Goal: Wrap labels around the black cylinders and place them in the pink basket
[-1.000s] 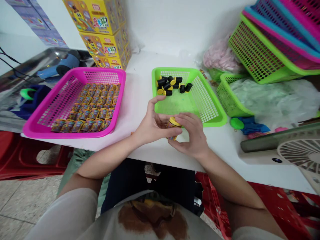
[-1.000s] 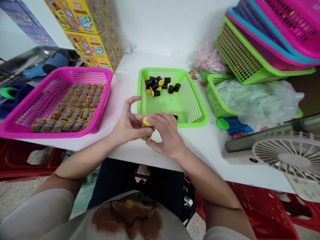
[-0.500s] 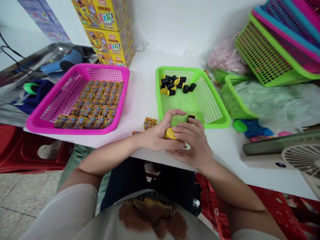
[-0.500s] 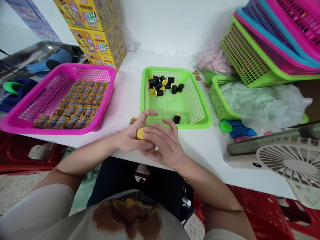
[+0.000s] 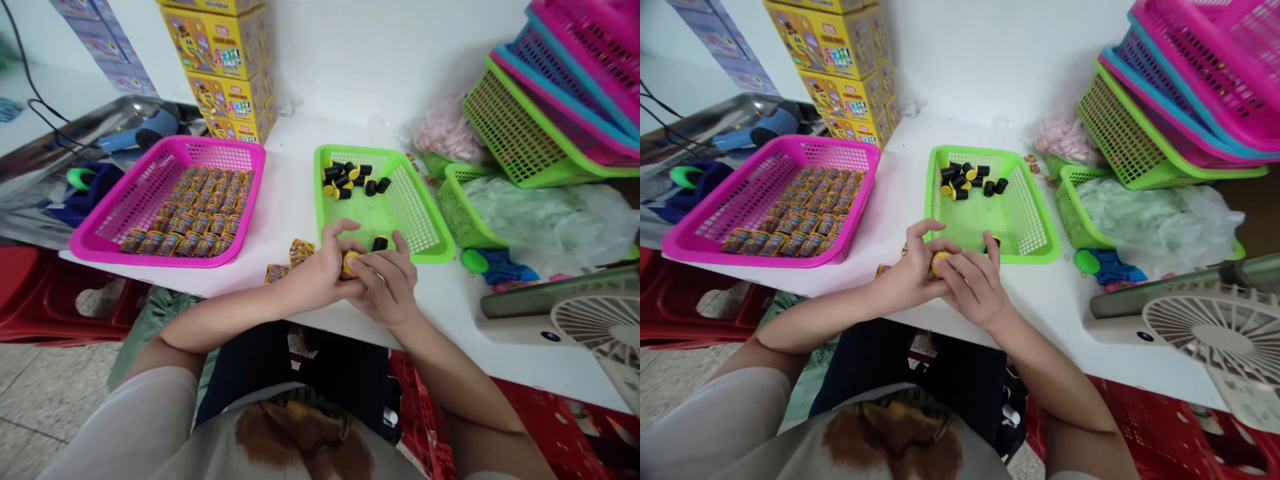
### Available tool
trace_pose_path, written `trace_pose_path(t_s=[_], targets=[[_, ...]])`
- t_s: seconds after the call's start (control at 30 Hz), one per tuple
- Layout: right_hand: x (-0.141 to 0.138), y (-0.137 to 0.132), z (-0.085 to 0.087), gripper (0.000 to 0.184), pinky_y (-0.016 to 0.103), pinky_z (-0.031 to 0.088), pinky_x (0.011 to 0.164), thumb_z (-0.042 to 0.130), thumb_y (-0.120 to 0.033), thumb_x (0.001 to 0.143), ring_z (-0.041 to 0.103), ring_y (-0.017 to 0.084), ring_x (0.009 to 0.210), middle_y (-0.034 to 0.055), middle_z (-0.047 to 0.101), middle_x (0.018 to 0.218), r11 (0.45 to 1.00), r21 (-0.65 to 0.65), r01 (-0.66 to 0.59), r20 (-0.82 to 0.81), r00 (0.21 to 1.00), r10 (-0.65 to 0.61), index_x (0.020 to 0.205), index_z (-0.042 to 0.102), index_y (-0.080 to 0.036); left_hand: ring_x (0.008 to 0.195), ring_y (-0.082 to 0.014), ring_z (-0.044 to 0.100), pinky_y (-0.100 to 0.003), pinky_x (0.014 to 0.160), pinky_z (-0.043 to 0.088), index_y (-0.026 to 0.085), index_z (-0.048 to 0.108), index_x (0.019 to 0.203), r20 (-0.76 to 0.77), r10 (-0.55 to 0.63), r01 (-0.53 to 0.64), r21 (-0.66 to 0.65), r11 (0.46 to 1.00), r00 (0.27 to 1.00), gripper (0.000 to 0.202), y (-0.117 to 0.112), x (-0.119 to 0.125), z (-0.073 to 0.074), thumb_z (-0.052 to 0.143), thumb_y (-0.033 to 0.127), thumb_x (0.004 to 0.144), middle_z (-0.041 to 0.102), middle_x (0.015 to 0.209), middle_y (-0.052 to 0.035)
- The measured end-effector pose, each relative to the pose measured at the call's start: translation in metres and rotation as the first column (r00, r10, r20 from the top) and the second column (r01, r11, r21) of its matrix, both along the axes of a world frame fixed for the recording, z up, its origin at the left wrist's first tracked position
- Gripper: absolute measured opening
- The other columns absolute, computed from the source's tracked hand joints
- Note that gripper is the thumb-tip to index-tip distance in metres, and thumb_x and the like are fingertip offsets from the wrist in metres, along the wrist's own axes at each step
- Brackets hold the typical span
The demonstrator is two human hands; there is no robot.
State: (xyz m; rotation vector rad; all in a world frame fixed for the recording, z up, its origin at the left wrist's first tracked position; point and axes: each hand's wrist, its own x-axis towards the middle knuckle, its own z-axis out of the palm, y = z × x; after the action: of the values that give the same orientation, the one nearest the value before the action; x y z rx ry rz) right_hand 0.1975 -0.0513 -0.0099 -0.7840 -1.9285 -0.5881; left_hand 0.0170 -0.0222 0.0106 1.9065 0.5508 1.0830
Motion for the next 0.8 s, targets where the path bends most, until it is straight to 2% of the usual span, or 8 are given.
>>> trace_pose_path(t_s=[0.23, 0.3, 0.37, 0.43, 0.5, 0.67, 0.73, 0.8], targets=[[0.016, 0.014, 0.008, 0.069, 0.065, 0.051, 0.112, 0.090, -0.044, 0.079, 0.058, 0.034, 0.122, 0.0089, 0.056, 0.136, 0.993, -0.061, 0.101, -0.062, 0.993, -0.105, 0.141, 0.060, -0.040, 0.092, -0.0156, 0.068, -0.025, 0.075, 0.060, 0.020, 0.067, 0.101, -0.219, 0.356, -0.299, 0.254, 0.920, 0.909, 0.028, -0.009, -0.089, 0.060, 0.081, 0.043, 0.095, 0.072, 0.105, -0.0056], [0.024, 0.018, 0.011, 0.063, 0.067, 0.049, 0.110, 0.088, -0.038, 0.081, 0.055, 0.039, 0.127, 0.0120, 0.056, 0.139, 0.975, -0.116, 0.192, -0.023, 0.980, -0.196, 0.139, 0.064, -0.036, 0.095, -0.0167, 0.068, -0.028, 0.081, 0.061, 0.020, 0.073, 0.098, -0.313, 0.565, -0.454, 0.361, 0.814, 0.764, 0.025, 0.005, -0.133, 0.073, 0.082, 0.041, 0.093, 0.074, 0.104, -0.0051], [0.031, 0.021, 0.013, 0.053, 0.069, 0.047, 0.108, 0.083, -0.032, 0.085, 0.054, 0.042, 0.130, 0.0138, 0.059, 0.137, 0.950, -0.164, 0.265, -0.027, 0.962, -0.273, 0.136, 0.068, -0.033, 0.087, -0.0152, 0.068, -0.033, 0.087, 0.062, 0.019, 0.077, 0.100, -0.462, 0.721, -0.602, 0.403, 0.689, 0.516, 0.021, 0.024, -0.180, 0.079, 0.084, 0.037, 0.090, 0.076, 0.099, -0.0022], [0.036, 0.023, 0.015, 0.043, 0.071, 0.047, 0.109, 0.078, -0.030, 0.088, 0.054, 0.044, 0.131, 0.0141, 0.063, 0.133, 0.928, -0.212, 0.306, -0.066, 0.943, -0.326, 0.130, 0.071, -0.032, 0.075, -0.0138, 0.065, -0.037, 0.088, 0.063, 0.020, 0.080, 0.096, -0.618, 0.747, -0.715, 0.406, 0.569, 0.244, 0.021, 0.044, -0.221, 0.079, 0.088, 0.034, 0.084, 0.074, 0.081, 0.0032], [0.041, 0.026, 0.017, 0.030, 0.072, 0.047, 0.109, 0.075, -0.029, 0.091, 0.056, 0.043, 0.131, 0.0131, 0.068, 0.127, 0.913, -0.258, 0.316, -0.086, 0.934, -0.348, 0.121, 0.075, -0.031, 0.070, -0.0147, 0.066, -0.040, 0.091, 0.062, 0.021, 0.081, 0.091, -0.690, 0.711, -0.740, 0.406, 0.536, 0.136, 0.015, 0.061, -0.253, 0.076, 0.089, 0.028, 0.081, 0.070, 0.069, 0.0060], [0.057, 0.041, 0.020, 0.016, 0.067, 0.051, 0.109, 0.065, -0.037, 0.097, 0.069, 0.037, 0.114, 0.0118, 0.076, 0.108, 0.837, -0.440, 0.324, -0.092, 0.912, -0.401, 0.100, 0.078, -0.028, 0.063, -0.0158, 0.071, -0.033, 0.084, 0.061, 0.022, 0.083, 0.096, -0.877, 0.470, -0.703, 0.273, 0.657, 0.099, 0.013, 0.088, -0.289, 0.058, 0.082, 0.027, 0.084, 0.076, 0.072, 0.0036], [0.066, 0.051, 0.023, 0.024, 0.061, 0.056, 0.105, 0.062, -0.040, 0.095, 0.073, 0.035, 0.108, 0.0137, 0.077, 0.109, 0.736, -0.594, 0.326, -0.051, 0.898, -0.438, 0.102, 0.079, -0.025, 0.056, -0.0141, 0.066, -0.032, 0.080, 0.061, 0.021, 0.083, 0.093, -0.844, 0.511, -0.662, 0.291, 0.690, 0.162, 0.017, 0.093, -0.293, 0.047, 0.083, 0.036, 0.085, 0.075, 0.068, 0.0039], [0.074, 0.064, 0.027, 0.032, 0.054, 0.061, 0.098, 0.065, -0.044, 0.090, 0.075, 0.034, 0.102, 0.0157, 0.078, 0.112, 0.555, -0.753, 0.355, 0.075, 0.883, -0.464, 0.107, 0.080, -0.022, 0.049, -0.0109, 0.058, -0.029, 0.075, 0.060, 0.020, 0.081, 0.081, -0.761, 0.598, -0.615, 0.351, 0.706, 0.252, 0.037, 0.097, -0.295, 0.038, 0.084, 0.057, 0.083, 0.069, 0.058, 0.0061]])
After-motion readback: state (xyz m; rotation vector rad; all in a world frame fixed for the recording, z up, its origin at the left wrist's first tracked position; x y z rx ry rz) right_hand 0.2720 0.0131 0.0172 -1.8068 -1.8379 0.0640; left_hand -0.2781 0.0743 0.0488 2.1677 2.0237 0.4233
